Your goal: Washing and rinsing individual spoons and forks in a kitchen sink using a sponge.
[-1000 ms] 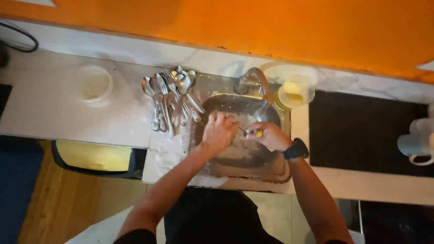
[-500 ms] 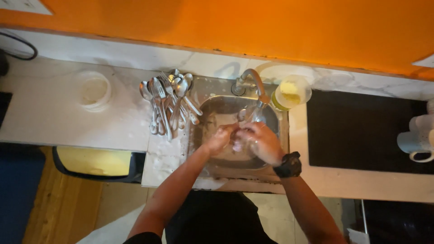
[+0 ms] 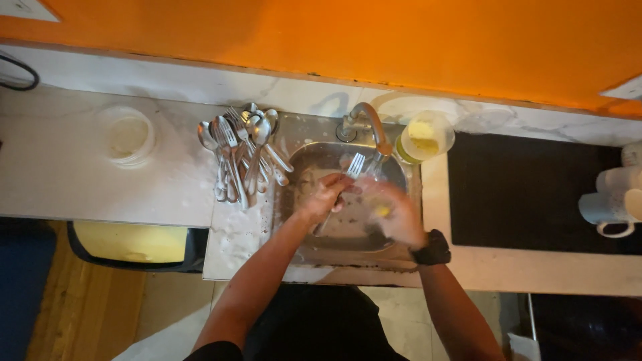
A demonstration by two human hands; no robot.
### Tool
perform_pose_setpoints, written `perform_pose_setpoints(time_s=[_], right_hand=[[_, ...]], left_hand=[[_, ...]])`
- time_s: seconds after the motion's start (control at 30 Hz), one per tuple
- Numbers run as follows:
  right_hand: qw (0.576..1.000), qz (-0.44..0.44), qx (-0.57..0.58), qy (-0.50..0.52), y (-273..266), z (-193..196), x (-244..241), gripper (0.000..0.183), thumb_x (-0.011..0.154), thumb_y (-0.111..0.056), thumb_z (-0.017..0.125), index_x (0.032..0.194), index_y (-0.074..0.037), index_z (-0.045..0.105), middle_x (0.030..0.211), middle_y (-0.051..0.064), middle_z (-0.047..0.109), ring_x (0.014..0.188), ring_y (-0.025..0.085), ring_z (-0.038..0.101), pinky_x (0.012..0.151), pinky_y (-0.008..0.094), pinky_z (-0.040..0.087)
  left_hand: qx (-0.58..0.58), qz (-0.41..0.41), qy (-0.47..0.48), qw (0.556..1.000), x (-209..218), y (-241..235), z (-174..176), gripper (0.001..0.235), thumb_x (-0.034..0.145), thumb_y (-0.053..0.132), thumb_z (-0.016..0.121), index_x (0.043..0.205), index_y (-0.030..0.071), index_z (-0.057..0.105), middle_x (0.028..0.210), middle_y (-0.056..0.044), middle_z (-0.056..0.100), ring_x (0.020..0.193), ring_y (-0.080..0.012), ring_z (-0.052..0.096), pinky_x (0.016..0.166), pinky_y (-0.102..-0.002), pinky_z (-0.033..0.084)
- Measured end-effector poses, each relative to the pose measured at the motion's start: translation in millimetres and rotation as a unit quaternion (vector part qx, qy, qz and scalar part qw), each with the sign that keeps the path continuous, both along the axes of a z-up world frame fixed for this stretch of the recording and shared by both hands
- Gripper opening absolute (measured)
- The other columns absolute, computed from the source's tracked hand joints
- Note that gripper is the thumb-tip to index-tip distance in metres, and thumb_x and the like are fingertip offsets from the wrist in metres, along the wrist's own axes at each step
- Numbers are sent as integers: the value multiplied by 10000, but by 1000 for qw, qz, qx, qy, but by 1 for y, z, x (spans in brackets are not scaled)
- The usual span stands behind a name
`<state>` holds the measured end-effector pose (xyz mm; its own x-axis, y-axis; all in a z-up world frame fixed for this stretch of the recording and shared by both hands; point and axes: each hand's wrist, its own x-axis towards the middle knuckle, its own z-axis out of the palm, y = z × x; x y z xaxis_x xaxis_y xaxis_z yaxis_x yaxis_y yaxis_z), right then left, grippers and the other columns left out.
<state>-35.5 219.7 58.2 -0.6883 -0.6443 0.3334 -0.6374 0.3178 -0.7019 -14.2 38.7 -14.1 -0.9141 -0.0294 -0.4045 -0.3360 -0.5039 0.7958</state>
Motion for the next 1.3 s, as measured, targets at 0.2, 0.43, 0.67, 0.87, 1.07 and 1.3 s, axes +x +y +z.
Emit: perform_pose_setpoints(time_s=[0.2,0.43,0.67,0.87,1.07,1.3], right_hand=[[994,-51,-97,18,-49,1,-22,200,880,-81,757,1073,-27,756,1436,203,580,1218,422,625,1100,588,391],[880,-334,199,274,-43,-115,-76,172,910,-313,715,955,-146,708,799,71,722,761,254,743,739,522,540],[874,-145,-390,-249,-56,-55,-30,208,930,-281,637,1136,-284,666,1210,4,691,1161,229,664,1117,387,453],[968,-196,-56,147,-62,-46,-25,207,952,-119,617,1150,-143,674,1256,99,646,1252,347,561,1076,604,210],[879,-422,-221,-1,-11,-106,-77,300,1043,-276,629,1275,-85,643,1167,154,682,1128,289,651,1036,383,458],[813,-273,-327,-397,-51,-95,-24,253,923,-182,772,1052,13,674,745,169,715,430,269,678,345,383,556]], left_hand=[[-101,-53,118,986,-5,7,-23,217,929,93,571,1047,-13,720,816,-140,598,741,-218,561,644,-391,531],[63,-85,129,986,11,-1,-54,171,982,-23,501,1130,-49,581,740,-139,488,441,-145,455,319,-277,395],[145,-26,116,982,6,0,-104,245,958,-74,441,1190,-57,520,870,-194,504,479,-181,479,341,-284,366],[241,-140,127,952,22,-27,-18,409,886,-165,352,1267,-46,440,894,-111,519,602,-59,485,482,-126,388],[74,-53,98,991,31,-20,17,290,1064,163,520,1231,-73,544,1158,-265,699,430,-54,416,317,-164,321],[-26,-96,73,992,43,-31,35,324,1030,289,631,927,-12,689,556,-148,606,393,-162,559,297,-261,471]])
